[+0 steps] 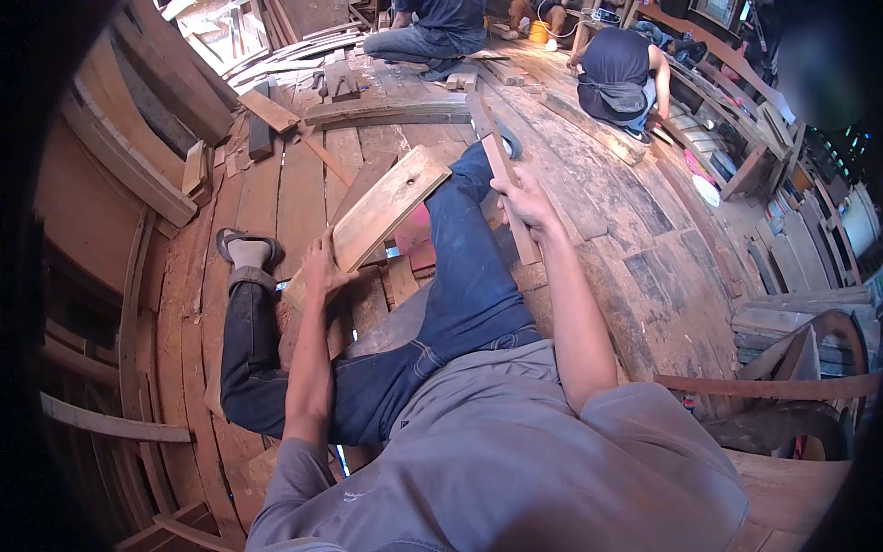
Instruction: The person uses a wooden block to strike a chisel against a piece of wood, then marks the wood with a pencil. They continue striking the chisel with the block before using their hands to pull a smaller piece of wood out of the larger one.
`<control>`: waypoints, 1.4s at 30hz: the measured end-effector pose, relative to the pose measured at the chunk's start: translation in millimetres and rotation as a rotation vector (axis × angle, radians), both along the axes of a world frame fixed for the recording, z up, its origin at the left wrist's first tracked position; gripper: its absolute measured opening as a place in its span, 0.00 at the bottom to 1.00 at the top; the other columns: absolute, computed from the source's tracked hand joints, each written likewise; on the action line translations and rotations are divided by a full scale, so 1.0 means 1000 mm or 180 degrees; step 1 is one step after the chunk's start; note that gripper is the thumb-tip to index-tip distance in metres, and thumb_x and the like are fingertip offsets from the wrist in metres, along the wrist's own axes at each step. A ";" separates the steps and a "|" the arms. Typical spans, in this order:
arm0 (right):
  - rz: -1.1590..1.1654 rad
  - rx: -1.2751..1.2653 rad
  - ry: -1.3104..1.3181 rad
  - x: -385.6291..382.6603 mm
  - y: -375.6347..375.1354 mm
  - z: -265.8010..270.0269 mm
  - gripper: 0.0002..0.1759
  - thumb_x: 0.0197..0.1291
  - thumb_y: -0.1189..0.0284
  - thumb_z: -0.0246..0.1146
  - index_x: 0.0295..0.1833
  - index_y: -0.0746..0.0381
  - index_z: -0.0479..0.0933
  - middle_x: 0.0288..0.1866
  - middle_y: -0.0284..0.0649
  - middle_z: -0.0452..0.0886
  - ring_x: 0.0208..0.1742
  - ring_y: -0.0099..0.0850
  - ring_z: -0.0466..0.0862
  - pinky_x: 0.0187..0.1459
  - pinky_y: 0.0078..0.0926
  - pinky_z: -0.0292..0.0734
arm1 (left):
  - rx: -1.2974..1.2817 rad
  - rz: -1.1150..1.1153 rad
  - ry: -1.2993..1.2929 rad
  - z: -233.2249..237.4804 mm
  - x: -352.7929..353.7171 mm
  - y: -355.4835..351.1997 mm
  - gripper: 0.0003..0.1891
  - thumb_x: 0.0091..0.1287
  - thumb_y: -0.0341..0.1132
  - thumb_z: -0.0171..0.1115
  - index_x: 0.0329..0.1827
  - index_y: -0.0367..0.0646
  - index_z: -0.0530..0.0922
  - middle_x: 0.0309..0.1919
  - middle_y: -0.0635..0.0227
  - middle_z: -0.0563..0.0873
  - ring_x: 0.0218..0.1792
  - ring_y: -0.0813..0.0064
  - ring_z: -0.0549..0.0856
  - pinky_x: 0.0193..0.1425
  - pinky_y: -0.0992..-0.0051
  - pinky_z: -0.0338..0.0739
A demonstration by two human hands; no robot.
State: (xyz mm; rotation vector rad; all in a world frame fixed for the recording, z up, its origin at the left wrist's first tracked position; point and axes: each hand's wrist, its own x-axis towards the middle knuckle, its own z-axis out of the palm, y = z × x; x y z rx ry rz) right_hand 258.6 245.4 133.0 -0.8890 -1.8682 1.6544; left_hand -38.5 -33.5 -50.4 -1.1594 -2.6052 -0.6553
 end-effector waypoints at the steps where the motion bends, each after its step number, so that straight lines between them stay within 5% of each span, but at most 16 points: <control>1: 0.0001 0.0042 0.0022 -0.002 0.002 -0.003 0.21 0.68 0.64 0.67 0.61 0.62 0.74 0.30 0.33 0.76 0.23 0.21 0.76 0.22 0.22 0.75 | 0.0041 -0.0002 -0.0058 0.002 0.003 -0.002 0.66 0.27 0.49 0.87 0.79 0.54 0.62 0.59 0.55 0.81 0.59 0.47 0.80 0.61 0.47 0.75; 8: 0.0338 0.1104 -0.0692 -0.007 0.004 -0.017 0.18 0.67 0.66 0.68 0.55 0.66 0.75 0.37 0.45 0.83 0.36 0.23 0.86 0.26 0.27 0.80 | -0.0013 0.0077 0.0035 0.046 0.019 -0.008 0.66 0.25 0.49 0.87 0.78 0.54 0.64 0.58 0.54 0.83 0.57 0.47 0.82 0.60 0.49 0.77; 9: 0.0321 0.1332 -0.1075 -0.008 -0.009 -0.016 0.18 0.65 0.68 0.68 0.53 0.68 0.75 0.40 0.54 0.85 0.45 0.34 0.89 0.36 0.37 0.84 | -0.0020 0.0091 -0.0007 0.050 0.021 -0.009 0.66 0.25 0.50 0.87 0.78 0.54 0.64 0.57 0.54 0.84 0.57 0.47 0.83 0.60 0.49 0.77; 10: 0.0518 0.2785 -0.1163 -0.010 -0.008 -0.031 0.17 0.62 0.70 0.67 0.51 0.69 0.74 0.43 0.59 0.85 0.50 0.50 0.87 0.48 0.45 0.83 | -0.0022 0.0103 -0.0050 0.054 0.023 -0.009 0.66 0.25 0.50 0.87 0.78 0.54 0.64 0.57 0.53 0.84 0.57 0.47 0.83 0.59 0.50 0.78; 12: 0.0890 0.3114 -0.0689 -0.012 -0.018 -0.055 0.25 0.61 0.71 0.66 0.62 0.68 0.73 0.47 0.61 0.84 0.52 0.61 0.83 0.57 0.49 0.78 | -0.0019 0.0030 -0.0179 0.057 0.024 -0.006 0.66 0.25 0.51 0.86 0.78 0.55 0.65 0.56 0.53 0.85 0.57 0.48 0.84 0.58 0.51 0.79; 14: 0.0990 0.2881 -0.0787 -0.005 -0.039 -0.056 0.35 0.63 0.70 0.64 0.77 0.55 0.66 0.49 0.59 0.84 0.52 0.60 0.83 0.56 0.49 0.79 | -0.0042 -0.0149 -0.0360 0.054 0.023 -0.005 0.65 0.26 0.53 0.85 0.78 0.55 0.66 0.55 0.52 0.86 0.57 0.48 0.85 0.58 0.51 0.81; 15: 0.1115 0.2863 -0.1419 0.000 -0.048 -0.045 0.39 0.67 0.67 0.61 0.82 0.38 0.58 0.52 0.60 0.83 0.54 0.59 0.83 0.57 0.49 0.79 | -0.0062 -0.0225 -0.0397 0.054 0.026 -0.004 0.64 0.27 0.53 0.85 0.77 0.56 0.67 0.55 0.53 0.86 0.57 0.49 0.85 0.58 0.52 0.81; 18: 0.1175 0.3057 -0.1702 0.010 -0.039 -0.058 0.35 0.70 0.65 0.60 0.80 0.33 0.61 0.51 0.60 0.84 0.53 0.58 0.84 0.55 0.50 0.81 | -0.0145 -0.0407 -0.0485 0.058 0.030 0.001 0.62 0.27 0.53 0.83 0.77 0.56 0.68 0.55 0.53 0.86 0.57 0.50 0.85 0.59 0.52 0.81; 24: 0.0325 0.2760 -0.1913 0.009 0.004 -0.048 0.31 0.71 0.65 0.59 0.78 0.44 0.66 0.44 0.63 0.85 0.48 0.60 0.87 0.52 0.52 0.83 | -0.0145 -0.0390 -0.0327 0.059 0.035 0.003 0.63 0.26 0.53 0.85 0.77 0.59 0.69 0.49 0.54 0.86 0.52 0.50 0.86 0.56 0.51 0.80; 30: 0.0575 0.2935 -0.1898 0.009 -0.006 -0.057 0.34 0.72 0.68 0.57 0.82 0.48 0.59 0.42 0.63 0.85 0.45 0.56 0.88 0.51 0.50 0.83 | -0.0293 -0.0313 -0.0332 0.062 0.022 -0.015 0.63 0.25 0.54 0.85 0.77 0.62 0.69 0.49 0.55 0.86 0.52 0.50 0.86 0.56 0.51 0.80; 31: 0.0556 0.2427 -0.2218 0.008 -0.019 -0.026 0.34 0.73 0.66 0.56 0.82 0.51 0.58 0.52 0.65 0.84 0.55 0.57 0.86 0.59 0.47 0.80 | -0.0260 -0.0323 -0.0394 0.058 0.020 -0.014 0.63 0.25 0.54 0.85 0.77 0.62 0.70 0.49 0.55 0.86 0.52 0.50 0.86 0.56 0.52 0.81; 34: 0.0270 0.2654 -0.1177 0.009 -0.010 -0.030 0.34 0.74 0.64 0.58 0.82 0.55 0.58 0.61 0.62 0.82 0.62 0.53 0.83 0.65 0.43 0.77 | -0.0191 -0.0377 -0.0634 0.049 0.015 -0.015 0.62 0.25 0.53 0.85 0.76 0.62 0.70 0.52 0.54 0.86 0.54 0.50 0.86 0.58 0.52 0.81; 35: 0.0375 0.2772 -0.1005 0.006 -0.007 -0.031 0.39 0.72 0.64 0.59 0.82 0.63 0.54 0.56 0.65 0.83 0.58 0.60 0.83 0.61 0.46 0.78 | -0.0171 -0.0388 -0.0720 0.046 0.014 -0.017 0.62 0.26 0.53 0.85 0.76 0.61 0.71 0.52 0.54 0.86 0.55 0.50 0.86 0.58 0.52 0.81; 42: 0.1246 0.2375 -0.0581 -0.059 -0.039 -0.016 0.29 0.70 0.63 0.62 0.71 0.66 0.66 0.55 0.61 0.83 0.57 0.57 0.84 0.56 0.44 0.78 | -0.0244 0.0209 -0.0708 0.046 0.008 -0.052 0.60 0.29 0.55 0.84 0.76 0.57 0.70 0.54 0.51 0.86 0.56 0.49 0.86 0.58 0.52 0.81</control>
